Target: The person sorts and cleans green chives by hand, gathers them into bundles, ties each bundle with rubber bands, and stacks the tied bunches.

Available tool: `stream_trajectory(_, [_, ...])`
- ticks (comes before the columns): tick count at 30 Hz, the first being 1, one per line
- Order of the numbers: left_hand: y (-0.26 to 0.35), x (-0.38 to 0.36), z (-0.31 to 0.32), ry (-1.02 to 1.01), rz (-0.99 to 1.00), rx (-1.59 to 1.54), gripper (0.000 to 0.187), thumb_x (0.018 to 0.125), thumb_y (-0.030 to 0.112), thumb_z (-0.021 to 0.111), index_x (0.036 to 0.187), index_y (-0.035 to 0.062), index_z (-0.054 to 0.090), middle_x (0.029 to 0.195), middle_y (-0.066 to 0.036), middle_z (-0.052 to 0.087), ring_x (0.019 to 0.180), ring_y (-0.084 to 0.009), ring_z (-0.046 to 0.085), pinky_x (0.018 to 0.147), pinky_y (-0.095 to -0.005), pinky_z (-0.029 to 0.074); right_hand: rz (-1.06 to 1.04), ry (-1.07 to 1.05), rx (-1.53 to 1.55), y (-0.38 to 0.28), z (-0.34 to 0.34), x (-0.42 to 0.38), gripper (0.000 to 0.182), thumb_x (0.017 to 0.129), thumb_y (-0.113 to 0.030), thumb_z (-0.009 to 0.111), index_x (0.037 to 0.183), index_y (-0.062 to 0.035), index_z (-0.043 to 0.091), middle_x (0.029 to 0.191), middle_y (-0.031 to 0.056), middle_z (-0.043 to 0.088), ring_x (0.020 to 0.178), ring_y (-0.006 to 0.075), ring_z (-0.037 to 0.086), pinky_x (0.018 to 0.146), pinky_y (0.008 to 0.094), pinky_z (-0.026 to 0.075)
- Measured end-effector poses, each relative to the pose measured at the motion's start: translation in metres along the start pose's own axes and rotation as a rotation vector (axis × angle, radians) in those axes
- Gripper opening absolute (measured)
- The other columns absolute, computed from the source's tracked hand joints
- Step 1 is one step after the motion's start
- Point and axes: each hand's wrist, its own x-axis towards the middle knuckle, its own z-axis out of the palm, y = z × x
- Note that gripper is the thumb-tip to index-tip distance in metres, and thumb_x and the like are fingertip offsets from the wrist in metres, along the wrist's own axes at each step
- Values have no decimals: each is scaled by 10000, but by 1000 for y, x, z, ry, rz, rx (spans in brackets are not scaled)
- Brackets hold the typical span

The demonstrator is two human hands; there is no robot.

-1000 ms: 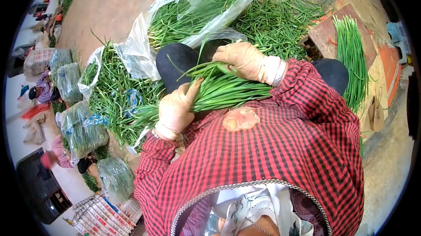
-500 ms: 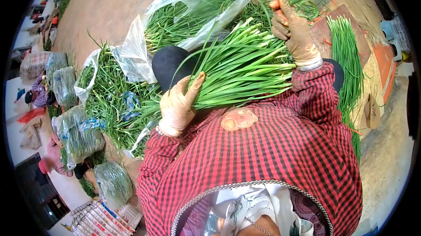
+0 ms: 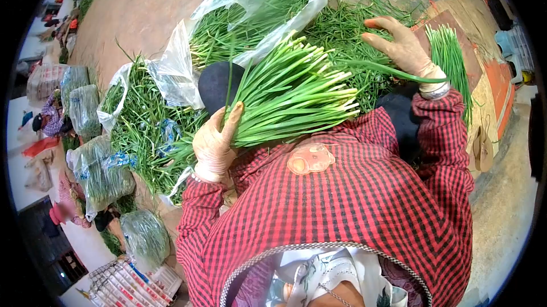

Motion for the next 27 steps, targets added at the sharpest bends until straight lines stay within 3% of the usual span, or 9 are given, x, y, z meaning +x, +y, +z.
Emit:
stream_trajectory(4, [4,4,3,-11,61,17,824,566,-33,675,1330,250,548,1170,-99,625,948,-317,649,733,-383,529,-488,-85,30,-49,34,6,472,838,-456,660,1063,-42,681,1078,148,623,1040,297,584,912,384,456])
stream_trajectory(6, [7,3,3,2,74,23,838,566,-27,676,1341,256,532,1176,-88,624,953,-310,646,735,-385,526,-535,-122,-66,-57,59,9,409,832,-425,664,1005,-55,693,1006,132,628,976,307,583,864,398,464])
stream_trajectory(10, [6,0,1,25,82,14,771,653,6,665,1358,282,520,1160,-98,624,850,-287,644,702,-380,516,-447,-182,347,-58,77,7,251,871,-264,673,947,-24,675,921,93,615,918,235,594,832,331,465])
stream_trajectory(13, [2,-3,6,21,87,22,742,663,22,675,1350,258,527,1162,-89,624,840,-278,637,687,-378,508,-293,-391,676,-60,61,-1,174,899,-161,655,946,7,654,917,34,594,891,124,562,795,269,455])
stream_trajectory(14, [1,-2,7,39,107,-8,733,664,21,672,1347,247,528,1163,-76,625,839,-273,633,683,-378,505,-184,-452,754,-59,59,-6,170,896,-165,645,924,3,654,925,40,605,870,131,568,799,274,457])
stream_trajectory(20, [4,1,12,53,163,-68,728,657,24,674,1341,221,522,1169,-31,627,836,-254,624,669,-373,497,-256,-493,563,-36,32,-27,177,908,-167,603,889,5,640,888,49,611,860,129,574,797,280,460])
stream_trajectory(24, [0,-4,14,61,123,-93,701,664,31,671,1327,214,538,1163,-43,631,854,-257,632,680,-373,502,-66,-250,532,8,-9,-30,250,956,-238,576,956,4,637,919,35,643,835,113,596,799,266,473])
stream_trajectory(26, [-3,-8,13,84,107,-103,698,662,27,668,1323,212,545,1159,-50,632,861,-264,634,687,-373,504,249,-203,492,60,-23,-22,345,949,-306,592,1074,13,636,1064,77,655,987,156,614,897,295,469])
stream_trajectory(27, [-5,-11,13,95,109,-44,696,657,72,697,1326,193,546,1153,-63,639,903,-273,639,713,-371,508,246,-199,492,57,-20,-24,345,949,-306,592,1074,13,636,1064,77,655,987,156,614,897,295,469])
